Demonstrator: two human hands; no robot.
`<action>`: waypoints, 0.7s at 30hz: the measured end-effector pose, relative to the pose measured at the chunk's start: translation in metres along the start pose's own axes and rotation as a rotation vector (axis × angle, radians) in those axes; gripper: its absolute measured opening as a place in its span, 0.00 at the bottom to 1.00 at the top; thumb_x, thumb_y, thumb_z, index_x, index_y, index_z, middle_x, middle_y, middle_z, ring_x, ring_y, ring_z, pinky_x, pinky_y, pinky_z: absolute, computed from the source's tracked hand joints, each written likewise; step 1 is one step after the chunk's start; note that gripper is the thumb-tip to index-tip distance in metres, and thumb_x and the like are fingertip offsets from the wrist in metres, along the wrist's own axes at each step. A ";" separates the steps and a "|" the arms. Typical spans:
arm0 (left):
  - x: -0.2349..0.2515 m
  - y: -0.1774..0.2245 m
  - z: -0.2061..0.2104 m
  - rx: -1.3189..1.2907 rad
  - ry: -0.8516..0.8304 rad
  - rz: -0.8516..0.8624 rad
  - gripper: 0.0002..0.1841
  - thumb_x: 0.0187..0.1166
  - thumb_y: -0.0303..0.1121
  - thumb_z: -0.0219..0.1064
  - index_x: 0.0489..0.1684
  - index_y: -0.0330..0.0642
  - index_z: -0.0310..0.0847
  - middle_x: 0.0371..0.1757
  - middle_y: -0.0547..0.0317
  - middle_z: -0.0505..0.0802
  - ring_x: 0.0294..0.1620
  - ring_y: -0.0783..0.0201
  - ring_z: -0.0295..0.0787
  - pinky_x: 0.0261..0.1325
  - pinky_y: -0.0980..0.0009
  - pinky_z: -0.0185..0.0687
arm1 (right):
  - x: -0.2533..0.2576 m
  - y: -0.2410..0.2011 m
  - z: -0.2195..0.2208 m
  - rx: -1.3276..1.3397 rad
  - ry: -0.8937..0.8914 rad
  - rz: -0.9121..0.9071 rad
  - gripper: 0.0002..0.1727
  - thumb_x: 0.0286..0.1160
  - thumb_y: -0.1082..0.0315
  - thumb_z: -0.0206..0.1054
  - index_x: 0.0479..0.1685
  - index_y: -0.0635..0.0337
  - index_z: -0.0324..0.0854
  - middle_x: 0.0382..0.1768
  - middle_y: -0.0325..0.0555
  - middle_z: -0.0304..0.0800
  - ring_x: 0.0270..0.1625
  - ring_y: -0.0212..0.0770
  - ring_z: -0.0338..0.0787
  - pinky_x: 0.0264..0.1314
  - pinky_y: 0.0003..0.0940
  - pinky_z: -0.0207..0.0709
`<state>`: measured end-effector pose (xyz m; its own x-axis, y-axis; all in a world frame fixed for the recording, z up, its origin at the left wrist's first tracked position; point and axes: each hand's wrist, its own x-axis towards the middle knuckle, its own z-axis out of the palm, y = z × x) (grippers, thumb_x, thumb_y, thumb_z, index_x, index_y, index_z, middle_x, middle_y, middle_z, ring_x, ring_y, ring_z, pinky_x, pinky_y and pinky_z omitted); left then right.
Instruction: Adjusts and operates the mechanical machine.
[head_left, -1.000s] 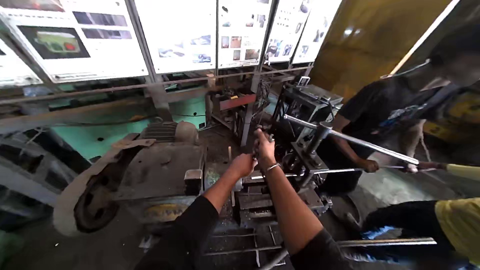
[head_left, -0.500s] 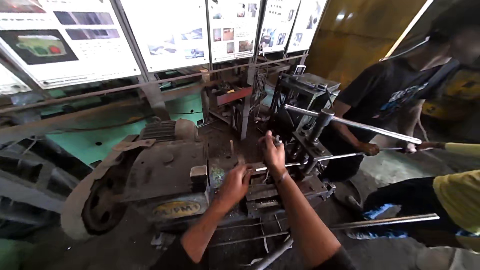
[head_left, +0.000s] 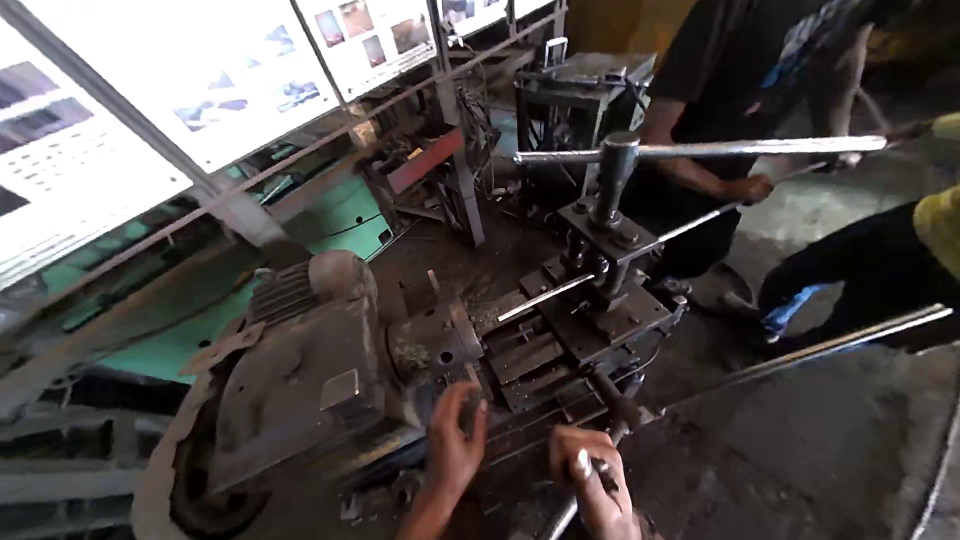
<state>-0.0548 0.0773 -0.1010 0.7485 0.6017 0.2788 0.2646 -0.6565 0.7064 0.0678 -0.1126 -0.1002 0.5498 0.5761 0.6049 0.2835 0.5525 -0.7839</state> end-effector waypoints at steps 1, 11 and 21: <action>0.016 0.001 -0.003 0.083 0.108 0.074 0.21 0.81 0.41 0.68 0.66 0.37 0.84 0.64 0.49 0.91 0.67 0.58 0.88 0.71 0.58 0.86 | -0.006 0.006 -0.005 -0.036 -0.033 -0.005 0.34 0.93 0.43 0.46 0.17 0.53 0.75 0.17 0.38 0.77 0.24 0.34 0.81 0.28 0.30 0.75; 0.130 -0.063 0.032 0.637 0.459 0.220 0.19 0.85 0.42 0.60 0.55 0.33 0.83 0.61 0.46 0.90 0.67 0.53 0.86 0.72 0.56 0.83 | -0.047 0.106 -0.049 -0.032 -0.262 0.165 0.30 0.91 0.43 0.50 0.23 0.52 0.81 0.23 0.40 0.82 0.28 0.39 0.85 0.31 0.41 0.79; 0.124 -0.068 0.040 0.556 0.453 0.248 0.18 0.89 0.32 0.45 0.60 0.22 0.69 0.63 0.42 0.83 0.69 0.56 0.82 0.75 0.61 0.79 | -0.072 0.110 -0.093 0.057 -0.209 0.369 0.25 0.87 0.46 0.58 0.28 0.55 0.85 0.28 0.46 0.88 0.36 0.48 0.90 0.40 0.48 0.83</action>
<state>0.0444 0.1782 -0.1403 0.5344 0.4558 0.7118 0.4784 -0.8574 0.1899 0.1326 -0.1492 -0.2433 0.4333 0.8479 0.3055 0.0509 0.3154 -0.9476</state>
